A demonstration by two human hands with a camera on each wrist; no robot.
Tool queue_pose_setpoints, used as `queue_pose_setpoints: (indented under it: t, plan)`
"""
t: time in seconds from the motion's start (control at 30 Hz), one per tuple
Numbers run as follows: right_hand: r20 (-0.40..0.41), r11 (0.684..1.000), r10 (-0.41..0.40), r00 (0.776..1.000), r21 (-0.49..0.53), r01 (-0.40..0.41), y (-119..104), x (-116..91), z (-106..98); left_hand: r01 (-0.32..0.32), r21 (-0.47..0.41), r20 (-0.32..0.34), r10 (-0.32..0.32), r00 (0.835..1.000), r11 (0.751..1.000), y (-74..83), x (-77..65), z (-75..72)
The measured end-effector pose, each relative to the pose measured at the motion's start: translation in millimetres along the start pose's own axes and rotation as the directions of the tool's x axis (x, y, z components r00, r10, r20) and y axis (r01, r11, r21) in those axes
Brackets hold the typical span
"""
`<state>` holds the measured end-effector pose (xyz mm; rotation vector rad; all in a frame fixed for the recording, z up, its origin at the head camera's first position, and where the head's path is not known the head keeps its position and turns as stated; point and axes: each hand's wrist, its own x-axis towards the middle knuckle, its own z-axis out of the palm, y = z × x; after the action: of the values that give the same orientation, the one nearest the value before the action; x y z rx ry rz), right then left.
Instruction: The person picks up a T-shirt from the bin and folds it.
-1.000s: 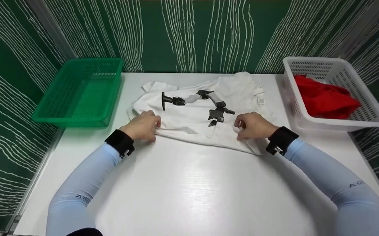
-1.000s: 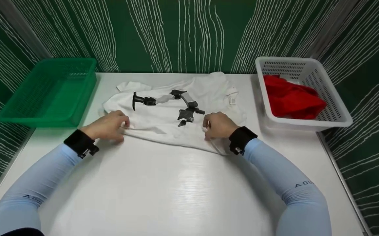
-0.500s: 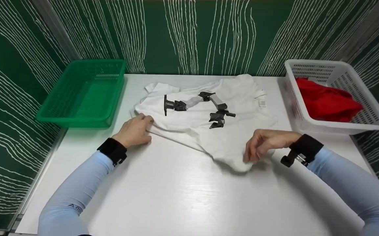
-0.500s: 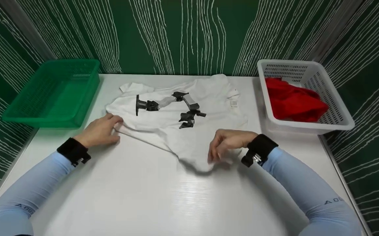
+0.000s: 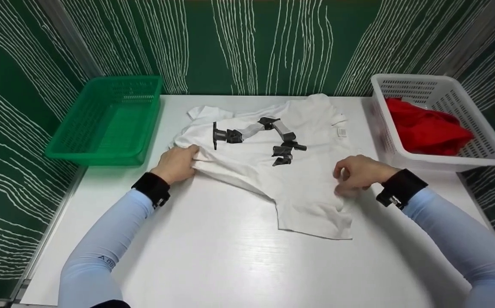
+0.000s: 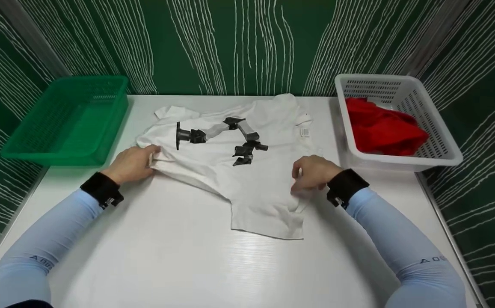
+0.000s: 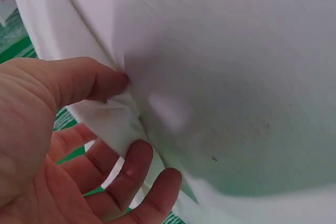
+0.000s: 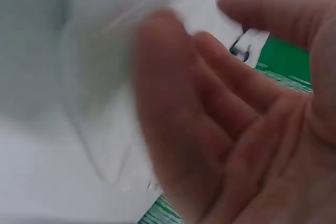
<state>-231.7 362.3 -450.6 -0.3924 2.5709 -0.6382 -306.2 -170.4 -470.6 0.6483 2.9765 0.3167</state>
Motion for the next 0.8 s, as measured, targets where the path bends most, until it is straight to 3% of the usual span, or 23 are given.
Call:
queue_pose_setpoints:
  t: [0.17,0.3,0.37,0.43,0.5,0.57,0.67,0.73,0.8]
  plan:
    - [-0.079,0.953,0.033,0.996,-0.299,-0.055,7,-4,3,0.010,0.038,-0.023,-0.009,1.000,0.999,-1.5,-5.2,-2.8]
    - [-0.132,0.917,0.080,0.988,-0.378,-0.124,8,-4,1,0.036,0.187,-0.116,-0.014,0.993,0.982,-6.0,-8.2,-1.9]
    - [-0.137,0.909,0.084,0.987,-0.394,-0.132,9,-3,-1,0.074,0.205,-0.155,-0.042,0.987,0.976,-8.7,-8.3,-3.9]
    - [-0.132,0.907,0.084,0.988,-0.401,-0.131,9,-1,-1,0.097,0.164,-0.194,-0.064,0.979,0.982,-10.5,-7.9,-9.2]
    - [-0.125,0.905,0.081,0.989,-0.406,-0.126,8,-1,-2,0.086,0.051,-0.244,-0.072,0.967,0.995,-10.1,-6.4,-16.6]
    - [-0.120,0.905,0.082,0.989,-0.408,-0.125,8,0,-3,0.042,-0.074,-0.326,-0.064,0.943,0.996,-7.2,-3.3,-24.1]
    - [-0.117,0.903,0.086,0.989,-0.411,-0.127,8,-1,-4,-0.064,-0.219,-0.475,-0.049,0.879,0.974,1.7,3.6,-34.3]
    - [-0.118,0.902,0.089,0.989,-0.412,-0.130,8,-2,-4,-0.129,-0.264,-0.547,-0.038,0.837,0.956,8.3,8.9,-39.8]
    - [-0.121,0.901,0.091,0.988,-0.413,-0.133,8,-2,-4,-0.183,-0.297,-0.574,-0.022,0.818,0.937,12.9,12.9,-45.0]
